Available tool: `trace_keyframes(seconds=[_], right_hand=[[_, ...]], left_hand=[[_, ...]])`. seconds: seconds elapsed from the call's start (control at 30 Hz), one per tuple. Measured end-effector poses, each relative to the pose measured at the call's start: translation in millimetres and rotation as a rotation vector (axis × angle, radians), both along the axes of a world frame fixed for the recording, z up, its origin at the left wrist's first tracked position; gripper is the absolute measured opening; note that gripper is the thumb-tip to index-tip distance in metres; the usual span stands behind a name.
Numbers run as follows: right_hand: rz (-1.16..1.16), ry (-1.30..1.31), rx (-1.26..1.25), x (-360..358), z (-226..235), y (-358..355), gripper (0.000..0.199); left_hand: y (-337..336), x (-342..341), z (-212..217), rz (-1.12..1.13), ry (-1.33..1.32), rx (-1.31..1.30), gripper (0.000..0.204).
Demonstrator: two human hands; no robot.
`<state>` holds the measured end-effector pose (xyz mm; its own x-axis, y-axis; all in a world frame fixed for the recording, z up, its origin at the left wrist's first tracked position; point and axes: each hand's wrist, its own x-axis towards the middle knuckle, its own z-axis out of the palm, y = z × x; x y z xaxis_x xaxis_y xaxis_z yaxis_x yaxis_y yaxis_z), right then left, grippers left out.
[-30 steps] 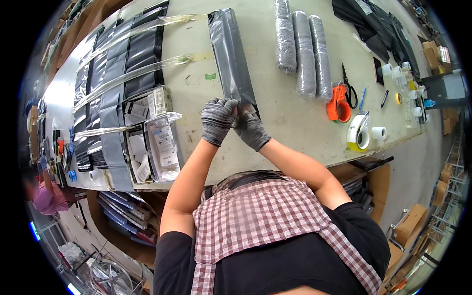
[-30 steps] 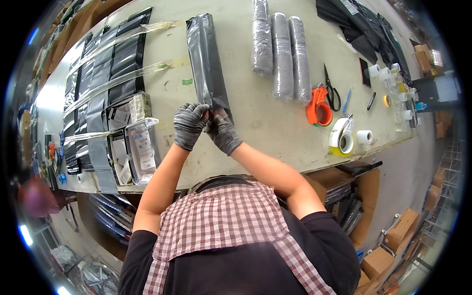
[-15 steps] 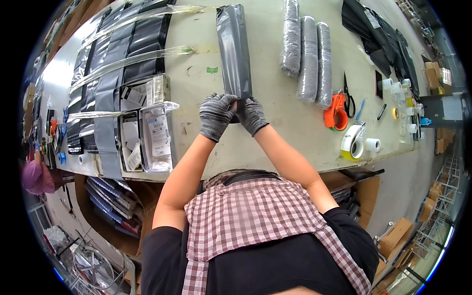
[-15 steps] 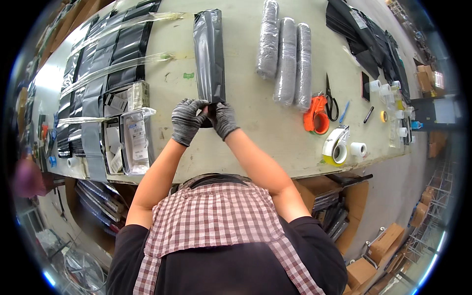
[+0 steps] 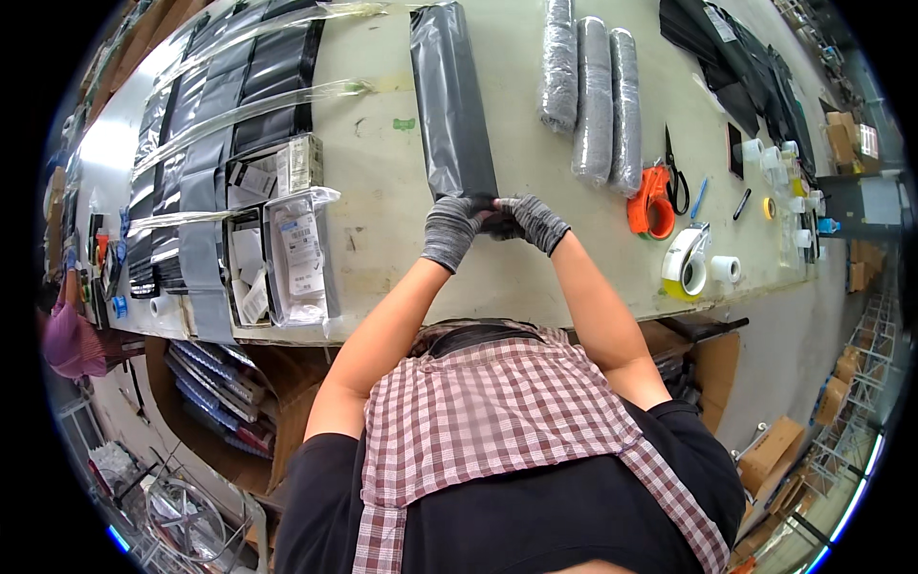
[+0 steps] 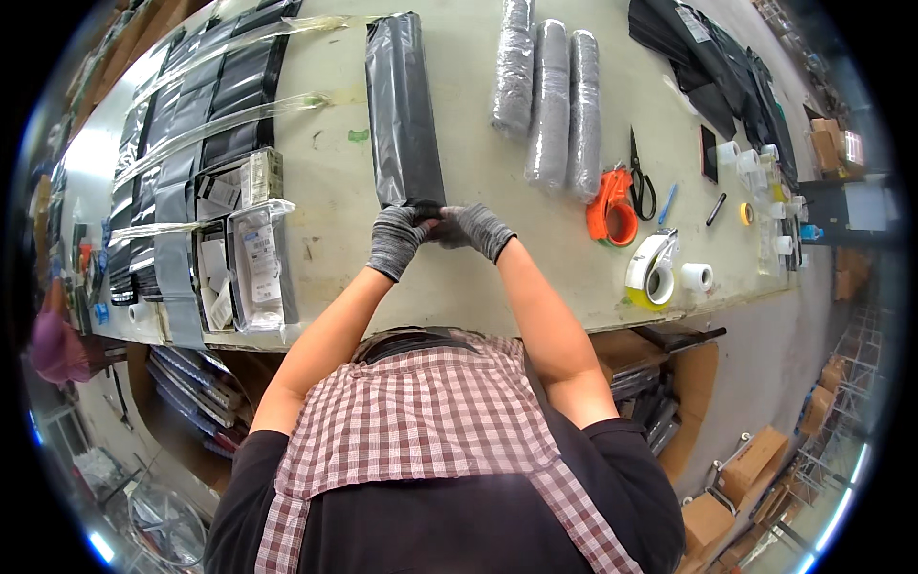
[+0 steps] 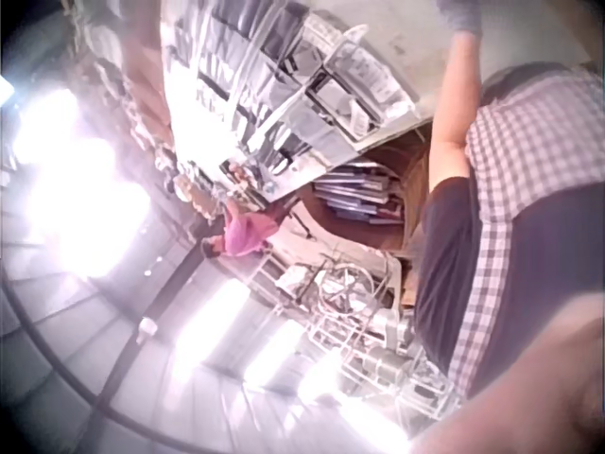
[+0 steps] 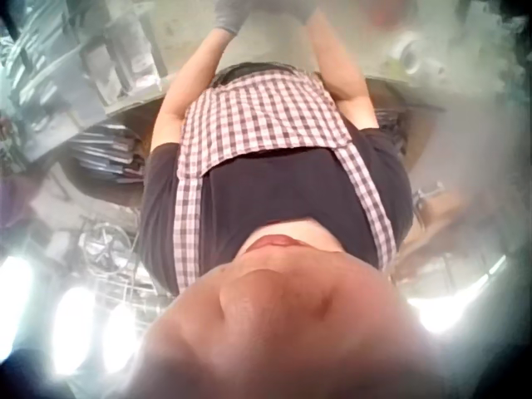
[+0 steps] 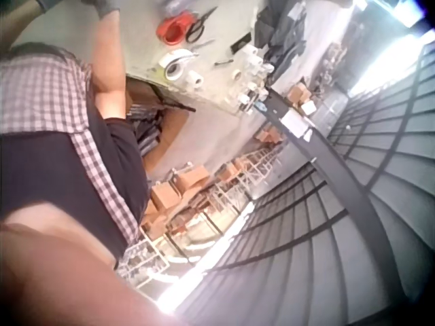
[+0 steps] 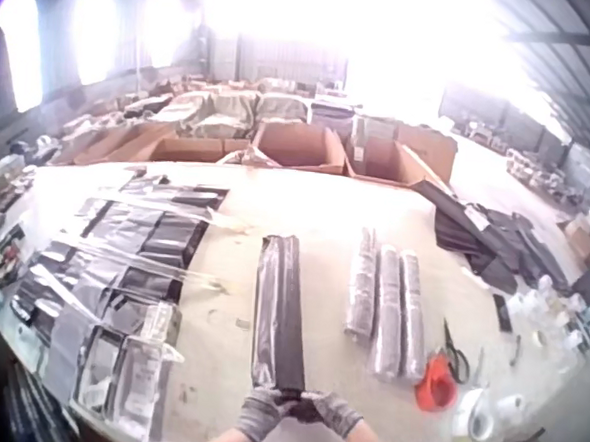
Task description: The person takes several grey foam cylinders from a large cardboard box, places a black plastic sleeve over each one, attaches a label to the sleeve, and secures it with orange tape by hand.
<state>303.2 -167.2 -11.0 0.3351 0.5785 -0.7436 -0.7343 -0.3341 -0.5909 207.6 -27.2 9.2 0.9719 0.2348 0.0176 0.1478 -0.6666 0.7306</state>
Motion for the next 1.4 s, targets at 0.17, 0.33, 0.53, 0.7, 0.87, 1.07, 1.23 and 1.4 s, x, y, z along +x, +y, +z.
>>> trace_keyframes(seconds=[0.17,0.33,0.53,0.7,0.87,1.07,1.23,1.4], right_hand=[[-0.039,-0.074,-0.035,-9,14,5,0.025],[-0.094,-0.081,-0.071,-15,8,13,0.026],[-0.123,-0.191,-0.076,-21,-9,17,0.026],[0.154,-0.458,0.084,7,-23,-27,0.037],[0.379,-1.574,-0.062,20,5,-35,0.026],[0.671,-2.195,0.681,35,27,11,0.023],[0.892,-2.022,0.673,35,14,7,0.012],[0.175,-1.797,0.608,23,72,10,0.008]], left_hand=[[-5,-2,-14,-0.151,-0.100,0.308,0.010],[-7,-12,-17,-0.143,-0.209,0.437,0.007],[-4,-25,-8,-0.181,-0.215,0.361,0.007],[43,-212,21,-0.190,0.326,0.271,0.015],[57,-268,45,-0.404,0.908,0.351,0.023],[60,-66,29,-0.289,-0.334,0.799,0.040],[78,-17,-13,-0.668,-0.495,0.649,0.016],[58,-3,65,-0.234,-0.701,0.311,0.014]])
